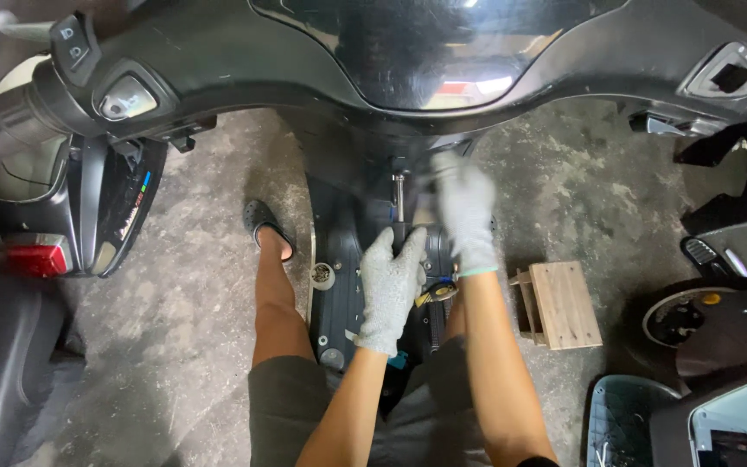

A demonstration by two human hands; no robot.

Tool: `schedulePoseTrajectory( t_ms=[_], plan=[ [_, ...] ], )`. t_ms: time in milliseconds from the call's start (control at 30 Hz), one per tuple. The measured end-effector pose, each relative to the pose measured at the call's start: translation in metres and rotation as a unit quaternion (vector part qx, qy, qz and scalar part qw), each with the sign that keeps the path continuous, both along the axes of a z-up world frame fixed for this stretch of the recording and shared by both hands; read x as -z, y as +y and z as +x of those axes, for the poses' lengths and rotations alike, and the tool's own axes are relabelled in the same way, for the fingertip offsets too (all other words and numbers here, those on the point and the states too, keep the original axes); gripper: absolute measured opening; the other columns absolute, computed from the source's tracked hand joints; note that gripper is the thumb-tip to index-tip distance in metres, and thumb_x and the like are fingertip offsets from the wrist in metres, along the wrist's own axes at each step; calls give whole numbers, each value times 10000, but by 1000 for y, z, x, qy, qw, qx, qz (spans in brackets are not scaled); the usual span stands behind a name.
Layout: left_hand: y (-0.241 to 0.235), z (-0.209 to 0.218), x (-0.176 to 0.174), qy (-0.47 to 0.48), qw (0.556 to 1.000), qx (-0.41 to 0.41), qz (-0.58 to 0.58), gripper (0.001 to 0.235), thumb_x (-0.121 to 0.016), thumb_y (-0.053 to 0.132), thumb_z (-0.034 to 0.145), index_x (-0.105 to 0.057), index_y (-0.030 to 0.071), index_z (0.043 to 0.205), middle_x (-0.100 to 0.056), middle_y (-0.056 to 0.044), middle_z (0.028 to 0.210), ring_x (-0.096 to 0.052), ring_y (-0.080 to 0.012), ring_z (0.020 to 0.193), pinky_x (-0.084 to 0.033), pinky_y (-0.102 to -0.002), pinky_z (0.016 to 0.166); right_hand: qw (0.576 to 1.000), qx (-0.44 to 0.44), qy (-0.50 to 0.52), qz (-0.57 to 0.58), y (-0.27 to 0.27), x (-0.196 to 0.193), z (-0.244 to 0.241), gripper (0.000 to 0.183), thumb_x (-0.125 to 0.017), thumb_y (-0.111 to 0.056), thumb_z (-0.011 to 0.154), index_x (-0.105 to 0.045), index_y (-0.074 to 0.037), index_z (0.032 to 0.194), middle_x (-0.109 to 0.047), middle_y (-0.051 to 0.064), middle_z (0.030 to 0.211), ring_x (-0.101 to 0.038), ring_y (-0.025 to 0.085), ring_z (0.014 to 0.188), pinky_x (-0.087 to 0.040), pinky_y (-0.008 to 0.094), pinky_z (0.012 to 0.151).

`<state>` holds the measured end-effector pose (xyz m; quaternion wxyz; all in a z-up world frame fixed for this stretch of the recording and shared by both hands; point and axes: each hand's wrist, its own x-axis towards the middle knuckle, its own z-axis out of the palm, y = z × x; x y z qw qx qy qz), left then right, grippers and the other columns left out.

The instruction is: The person works on the front section of a scooter, using a screwdriver and a socket wrench to tighten bolts on the dashboard area. They also handle a small white container filled with screws and a utility knife.

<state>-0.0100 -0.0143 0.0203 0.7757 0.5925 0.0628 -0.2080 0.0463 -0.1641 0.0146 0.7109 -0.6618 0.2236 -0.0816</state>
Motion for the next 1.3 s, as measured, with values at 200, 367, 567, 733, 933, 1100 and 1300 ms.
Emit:
schedulePoseTrajectory(
  t_ms=[200,367,567,733,933,1100,1300],
  plan=[
    [3,3,10,-13,1000,-6,26,193,-697,242,952,-650,63,901,-622,24,659,-503,-44,454,-358,-215,368,835,262,-276,-398,-90,-10,3,709,-691,-568,1000,-471,41,1289,-605,224,1222,-580,260,1077,-512,411,932],
    [12,14,36,123,938,75,-315,318,-600,275,1022,-680,-26,1089,-607,-35,713,-492,-72,478,-326,-212,392,883,20,-284,-373,-131,-39,9,718,-783,-561,956,-591,-14,1380,-662,132,1313,-616,243,1240,-490,402,1101],
    [14,21,56,153,888,129,-415,396,-524,322,1053,-607,-37,1198,-594,-71,739,-434,-115,453,-278,-240,405,904,-23,-204,-376,-160,-25,22,466,-725,-420,1043,-644,-25,1279,-695,87,1189,-659,186,1089,-564,369,976],
    [21,24,51,155,896,143,-390,403,-528,341,1059,-612,-32,1186,-582,-61,726,-408,-110,431,-282,-243,402,855,-7,-204,-477,-165,-14,24,408,-707,-351,1074,-631,6,1258,-680,135,1166,-645,257,1073,-536,401,949],
    [24,27,49,184,859,149,-454,480,-514,435,1047,-618,-28,1119,-574,-50,701,-396,-111,416,-280,-247,382,787,-12,-149,-599,-196,12,36,344,-646,-337,1077,-650,2,1138,-654,182,1056,-631,332,1003,-508,463,900],
    [21,25,60,193,851,141,-468,436,-522,436,1039,-615,11,1067,-561,-30,672,-397,-124,428,-301,-260,398,758,-21,-121,-641,-199,12,35,307,-624,-312,1080,-652,-7,1067,-638,185,1014,-616,337,985,-501,483,895],
    [14,13,36,97,940,35,-324,412,-577,394,1027,-693,-2,1031,-579,-3,656,-467,-90,455,-342,-241,415,800,-14,-93,-593,-172,-11,28,334,-603,-338,1099,-654,-8,1102,-646,183,1028,-622,323,981,-500,470,892]
  ],
)
